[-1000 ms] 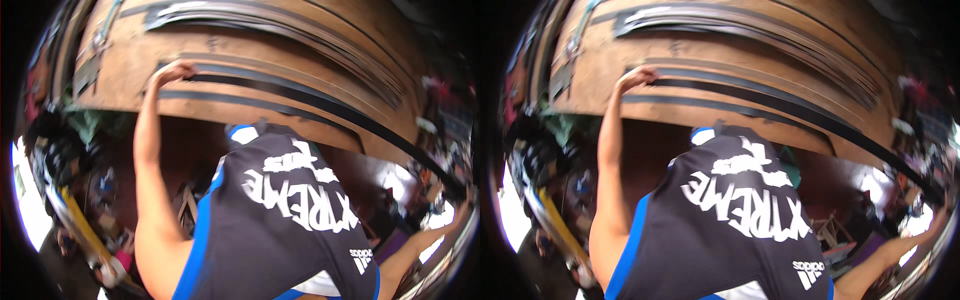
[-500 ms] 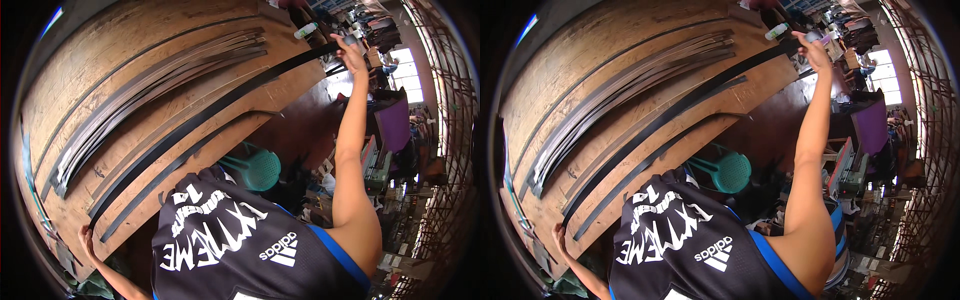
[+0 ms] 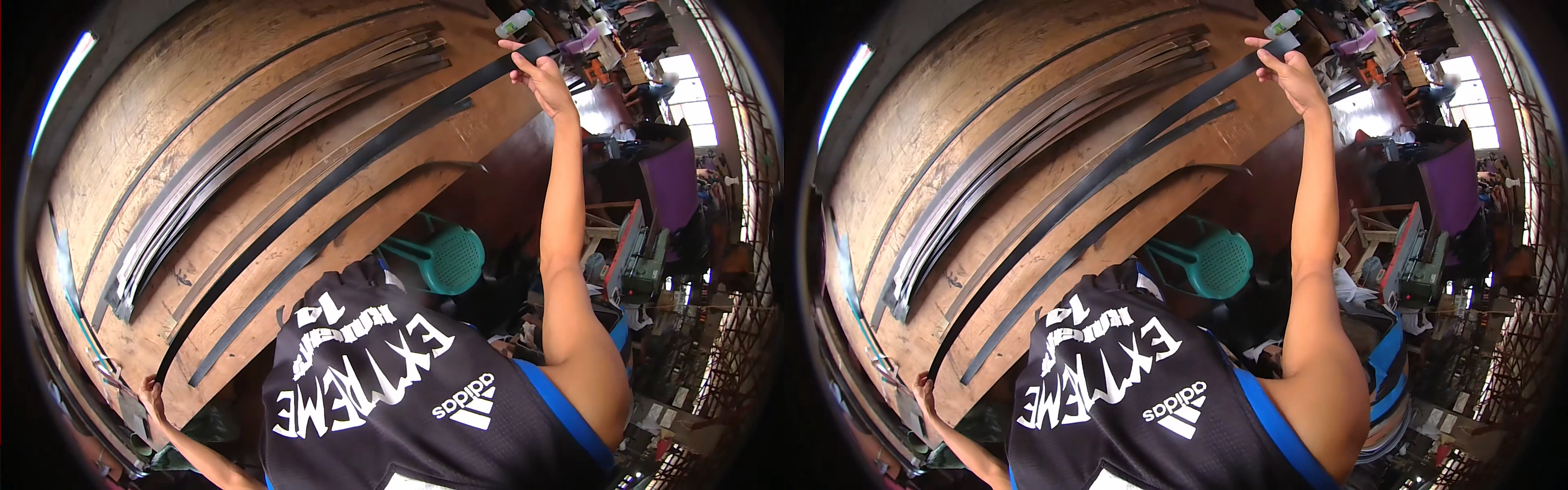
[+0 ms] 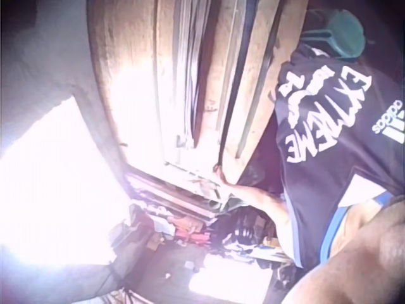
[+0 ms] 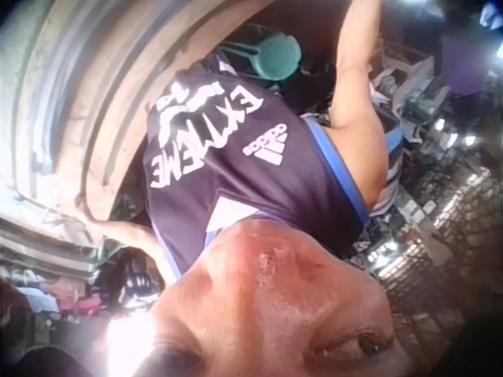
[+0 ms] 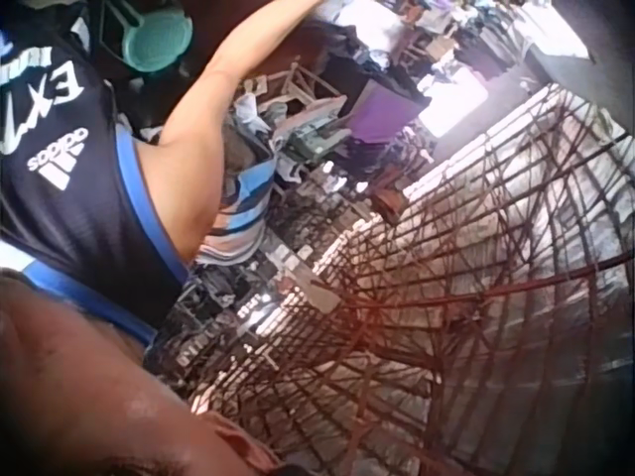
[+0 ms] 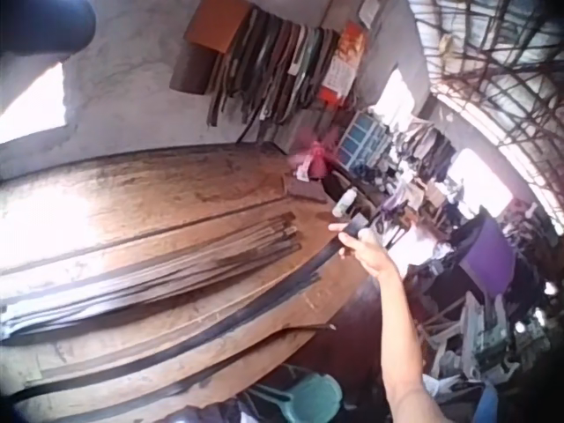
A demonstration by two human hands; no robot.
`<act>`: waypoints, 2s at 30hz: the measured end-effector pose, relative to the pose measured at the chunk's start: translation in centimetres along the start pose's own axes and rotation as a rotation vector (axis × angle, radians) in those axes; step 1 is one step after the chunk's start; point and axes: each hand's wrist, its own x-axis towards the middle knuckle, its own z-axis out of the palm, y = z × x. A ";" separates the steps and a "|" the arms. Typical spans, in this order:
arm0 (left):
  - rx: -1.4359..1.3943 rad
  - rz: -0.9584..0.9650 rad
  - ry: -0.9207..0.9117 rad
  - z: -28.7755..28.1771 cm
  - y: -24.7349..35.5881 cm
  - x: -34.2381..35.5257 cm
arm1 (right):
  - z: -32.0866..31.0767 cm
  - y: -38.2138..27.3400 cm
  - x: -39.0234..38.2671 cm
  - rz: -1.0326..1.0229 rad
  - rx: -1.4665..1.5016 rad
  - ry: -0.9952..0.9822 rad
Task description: Align and sort long leather strips on a workshop table.
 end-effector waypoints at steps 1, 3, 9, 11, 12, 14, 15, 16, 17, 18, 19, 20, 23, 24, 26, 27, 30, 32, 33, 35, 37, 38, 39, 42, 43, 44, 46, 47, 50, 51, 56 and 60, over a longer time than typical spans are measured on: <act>0.008 0.036 0.013 0.4 0.9 0.8 | -0.4 0.3 -0.3 0.002 0.000 0.015; 0.032 0.056 0.040 -0.2 1.0 0.7 | -0.9 1.3 -0.1 -0.024 -0.045 0.053; 0.228 0.149 0.269 -0.3 0.7 -0.4 | -3.2 4.6 2.5 -0.015 0.306 0.246; 0.398 0.221 0.398 0.0 1.8 -0.2 | -7.0 7.2 3.4 0.021 0.545 0.178; 0.393 0.235 0.452 -0.1 1.2 -1.4 | -6.9 7.8 3.6 0.059 0.653 0.209; 0.381 0.224 0.539 0.2 1.0 -2.6 | -7.3 9.1 3.7 0.101 0.764 0.241; 0.389 0.207 0.568 0.7 1.3 -2.7 | -7.8 10.0 3.5 0.125 0.744 0.261; 0.399 0.210 0.568 0.6 1.7 -2.8 | -7.5 10.4 3.2 0.151 0.731 0.283; 0.403 0.183 0.608 0.6 2.1 -2.8 | -7.2 10.9 3.0 0.156 0.739 0.286; 0.405 0.157 0.648 0.7 2.5 -2.7 | -6.8 11.5 2.7 0.155 0.656 0.284; 0.412 0.156 0.649 1.0 2.7 -3.1 | -6.3 11.6 2.5 0.153 0.571 0.277; 0.393 0.163 0.692 1.4 2.9 -3.2 | -6.4 12.5 2.7 0.155 0.485 0.256; 0.425 0.181 0.765 2.4 3.8 -3.4 | -6.3 15.8 3.5 0.219 0.441 0.251; 0.314 0.082 0.750 2.7 3.7 -3.7 | -5.6 16.6 3.6 0.239 0.419 0.281; 0.253 -0.043 0.744 3.3 4.5 -3.6 | -5.0 18.3 3.8 0.263 0.323 0.320; 0.256 -0.035 0.737 4.1 5.4 -3.1 | -5.2 19.2 3.6 0.283 0.219 0.369; 0.226 -0.020 0.710 5.4 6.4 -3.0 | -4.7 21.8 3.9 0.290 0.044 0.438; 0.261 0.029 0.696 5.8 6.7 -3.3 | -3.9 23.5 4.2 0.317 0.063 0.445; 0.290 0.039 0.685 6.0 6.9 -3.4 | -3.5 24.3 4.3 0.339 0.073 0.455; 0.354 0.064 0.644 6.4 7.6 -3.5 | -3.2 25.7 4.2 0.360 0.109 0.426; 0.326 0.012 0.615 7.2 8.6 -3.2 | -3.4 26.9 3.9 0.390 0.156 0.414; 0.350 0.018 0.627 7.5 8.8 -3.3 | -3.5 27.3 3.8 0.395 0.158 0.411; 0.354 0.016 0.625 7.7 9.0 -3.3 | -3.7 27.6 3.7 0.407 0.174 0.417; 0.402 0.022 0.590 8.0 8.9 -3.1 | -3.9 28.7 3.4 0.449 0.198 0.436; 0.403 0.023 0.584 8.1 8.9 -2.8 | -4.1 29.0 3.2 0.474 0.205 0.452; 0.440 0.002 0.574 8.1 8.6 -2.6 | -3.9 29.3 3.0 0.479 0.203 0.454; 0.478 -0.013 0.556 7.9 8.3 -1.7 | -3.9 29.9 2.3 0.505 0.217 0.485; 0.523 -0.005 0.530 6.9 5.6 -3.6 | -2.4 30.0 3.6 0.499 0.226 0.445; 0.590 0.098 0.483 7.6 6.3 -2.0 | -3.1 31.3 2.3 0.509 0.205 0.465; 0.606 0.142 0.508 8.0 6.6 -2.4 | -2.8 31.6 2.3 0.502 -0.028 0.508; 0.237 0.195 0.220 21.8 19.5 -2.4 | -4.2 32.1 -3.9 0.374 -0.565 0.020; 0.341 0.483 0.088 31.5 29.5 -5.2 | -1.7 30.8 -6.7 0.237 -0.826 -0.127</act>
